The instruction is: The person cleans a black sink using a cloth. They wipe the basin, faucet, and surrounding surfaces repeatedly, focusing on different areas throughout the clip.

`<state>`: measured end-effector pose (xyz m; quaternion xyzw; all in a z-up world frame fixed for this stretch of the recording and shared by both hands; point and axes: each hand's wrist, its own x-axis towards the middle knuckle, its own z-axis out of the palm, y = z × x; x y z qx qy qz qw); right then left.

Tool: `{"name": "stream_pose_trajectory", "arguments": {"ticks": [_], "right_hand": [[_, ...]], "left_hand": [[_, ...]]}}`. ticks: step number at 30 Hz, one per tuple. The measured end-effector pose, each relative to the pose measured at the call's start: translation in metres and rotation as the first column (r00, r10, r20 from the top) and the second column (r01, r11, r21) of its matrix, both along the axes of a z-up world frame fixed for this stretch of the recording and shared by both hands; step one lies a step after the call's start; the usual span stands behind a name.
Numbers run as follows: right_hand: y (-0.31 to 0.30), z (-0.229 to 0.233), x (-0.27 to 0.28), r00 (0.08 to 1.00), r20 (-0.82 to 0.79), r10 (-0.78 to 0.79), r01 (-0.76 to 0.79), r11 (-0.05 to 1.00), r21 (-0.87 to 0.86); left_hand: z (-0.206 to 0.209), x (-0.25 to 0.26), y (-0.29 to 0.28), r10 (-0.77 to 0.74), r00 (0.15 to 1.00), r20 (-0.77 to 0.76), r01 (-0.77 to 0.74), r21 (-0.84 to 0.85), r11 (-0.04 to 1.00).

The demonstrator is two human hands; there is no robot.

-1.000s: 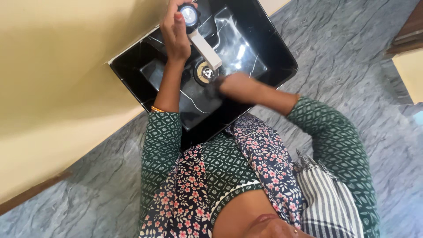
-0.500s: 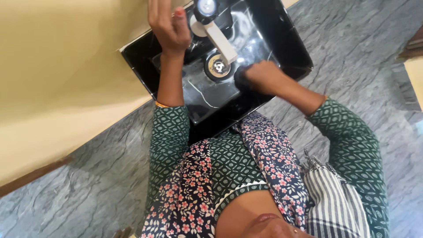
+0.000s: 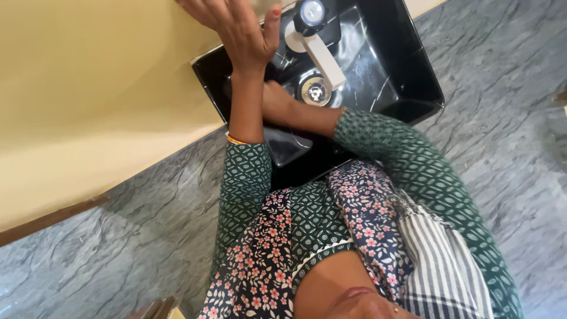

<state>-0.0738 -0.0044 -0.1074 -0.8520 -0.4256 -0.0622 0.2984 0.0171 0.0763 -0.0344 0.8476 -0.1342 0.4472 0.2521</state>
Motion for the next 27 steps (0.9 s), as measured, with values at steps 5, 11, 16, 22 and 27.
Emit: {"name": "stream_pose_trajectory", "arguments": {"ticks": [5,11,16,22,27], "right_hand": [[0.027,-0.018,0.026,0.977,0.178,-0.115,0.083,0.980,0.178],[-0.024,0.023,-0.024,0.965,0.246,-0.092,0.200,0.867,-0.457],[-0.089,0.073,-0.093,0.992,-0.100,-0.080,0.019,0.866,-0.500],[-0.085,0.092,-0.103,0.901,-0.426,-0.083,-0.230,0.742,-0.630],[-0.042,0.038,-0.051,0.997,-0.032,-0.073,0.059,0.944,-0.325]], "left_hand": [[-0.009,0.018,0.018,0.103,0.994,-0.024,-0.096,0.192,0.977],[-0.022,0.021,0.022,0.122,0.992,0.002,-0.120,0.220,0.968],[-0.008,0.017,0.015,0.100,0.994,0.042,-0.106,0.178,0.978],[0.008,0.003,-0.002,0.059,0.998,0.011,-0.060,0.079,0.995],[-0.002,0.007,-0.002,0.059,0.998,-0.010,-0.058,0.052,0.997]]}}
